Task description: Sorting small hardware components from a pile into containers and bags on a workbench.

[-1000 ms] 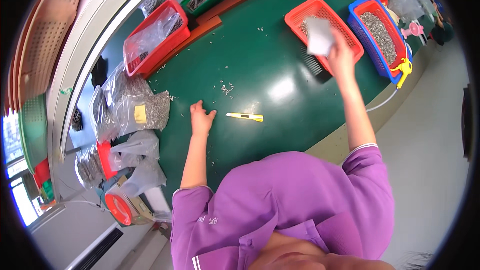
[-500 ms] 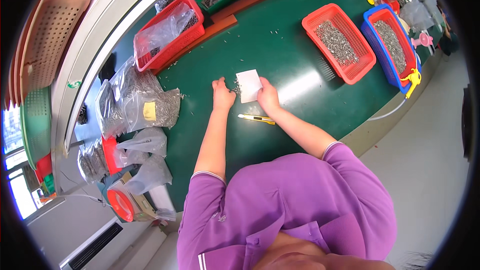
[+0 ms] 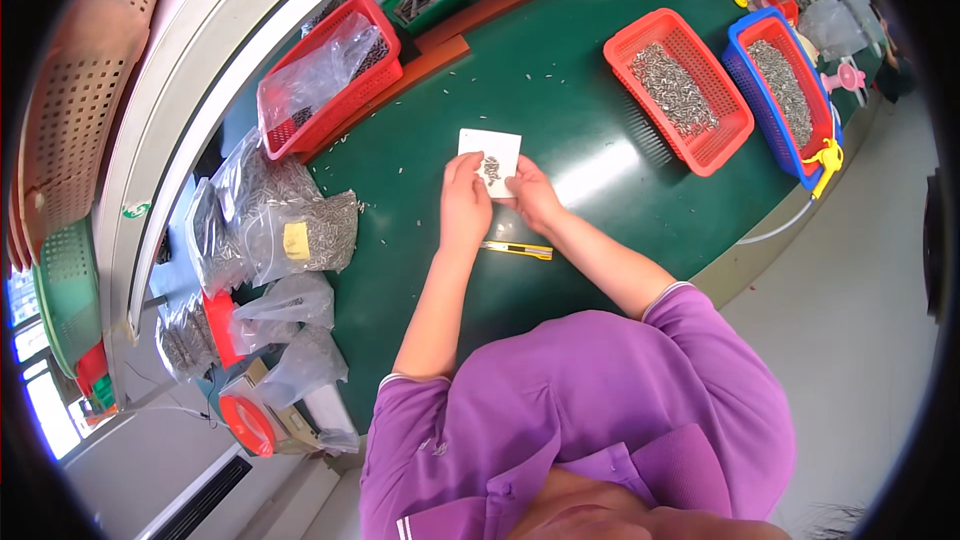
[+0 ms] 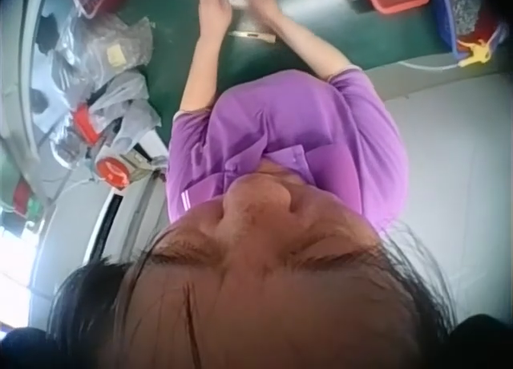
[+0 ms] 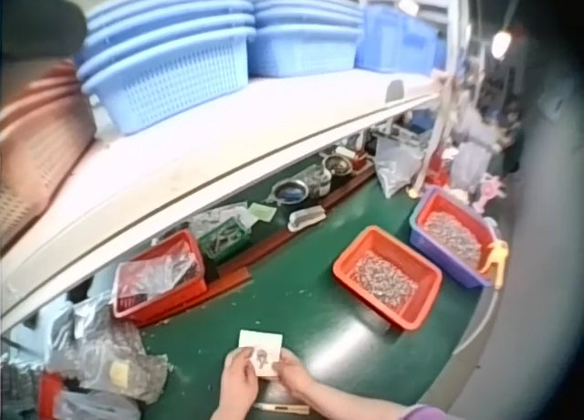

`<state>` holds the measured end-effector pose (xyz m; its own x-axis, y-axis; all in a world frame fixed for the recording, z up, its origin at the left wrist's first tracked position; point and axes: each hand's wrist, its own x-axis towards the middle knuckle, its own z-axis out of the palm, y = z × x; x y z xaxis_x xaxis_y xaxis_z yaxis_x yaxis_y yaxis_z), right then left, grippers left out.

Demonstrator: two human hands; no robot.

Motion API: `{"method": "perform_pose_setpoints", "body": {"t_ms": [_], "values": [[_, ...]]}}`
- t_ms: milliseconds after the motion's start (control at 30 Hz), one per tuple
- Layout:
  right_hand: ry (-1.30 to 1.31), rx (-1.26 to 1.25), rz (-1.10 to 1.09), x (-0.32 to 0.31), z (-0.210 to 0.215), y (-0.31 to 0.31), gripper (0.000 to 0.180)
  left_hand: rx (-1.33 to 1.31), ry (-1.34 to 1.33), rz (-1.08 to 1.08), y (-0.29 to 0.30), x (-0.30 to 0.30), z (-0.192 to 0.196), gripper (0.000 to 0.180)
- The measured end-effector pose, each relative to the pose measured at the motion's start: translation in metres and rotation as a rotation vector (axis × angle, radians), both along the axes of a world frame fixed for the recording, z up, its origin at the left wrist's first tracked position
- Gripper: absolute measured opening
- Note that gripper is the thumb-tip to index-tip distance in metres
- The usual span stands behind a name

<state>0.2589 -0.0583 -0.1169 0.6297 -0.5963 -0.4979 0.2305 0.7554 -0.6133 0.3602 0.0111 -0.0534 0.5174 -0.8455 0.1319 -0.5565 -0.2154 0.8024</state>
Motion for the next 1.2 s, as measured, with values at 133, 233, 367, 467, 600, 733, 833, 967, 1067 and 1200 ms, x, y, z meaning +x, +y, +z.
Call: {"method": "perform_pose_setpoints", "body": {"t_ms": [133, 233, 367, 467, 600, 733, 833, 967, 1067, 1200], "values": [[-0.021, -0.074, -0.136, -0.049, 0.037, -0.051, 0.045, -0.184, -0.246, 0.06, 0.017, 0.01, 0.041, 0.028], [0.22, -0.386, -0.172, -0.106, 0.077, -0.101, 0.043, 0.111, -0.355, 0.244, 0.055, 0.042, 0.009, 0.039], [0.735, -1.023, -0.372, -0.191, 0.092, -0.171, 0.042, 0.425, -0.357, 0.397, 0.115, 0.075, -0.071, 0.051], [1.403, -1.453, -0.2, -0.206, 0.132, -0.179, 0.046, 0.511, -0.35, 0.373, 0.13, 0.071, -0.101, 0.057], [1.244, -1.741, -0.348, -0.208, 0.148, -0.17, 0.048, 0.427, -0.361, 0.322, 0.112, 0.039, -0.104, 0.054], [1.091, -1.75, -0.332, -0.212, 0.158, -0.127, 0.042, 0.343, -0.238, 0.07, 0.09, 0.01, -0.091, 0.049], [1.159, -1.751, -0.135, -0.24, 0.151, -0.085, 0.038, 0.344, -0.277, -0.022, 0.08, -0.001, -0.086, 0.048], [1.424, -1.519, 0.026, -0.282, 0.13, -0.042, 0.036, 0.213, -0.392, 0.014, 0.085, 0.001, -0.076, 0.046], [1.69, -1.3, 0.073, -0.318, 0.094, -0.03, 0.035, 0.162, -0.384, 0.036, 0.105, 0.007, -0.075, 0.045], [1.703, -1.381, -0.027, -0.326, 0.067, -0.022, 0.033, 0.218, -0.349, 0.101, 0.152, 0.013, -0.075, 0.041]]}}
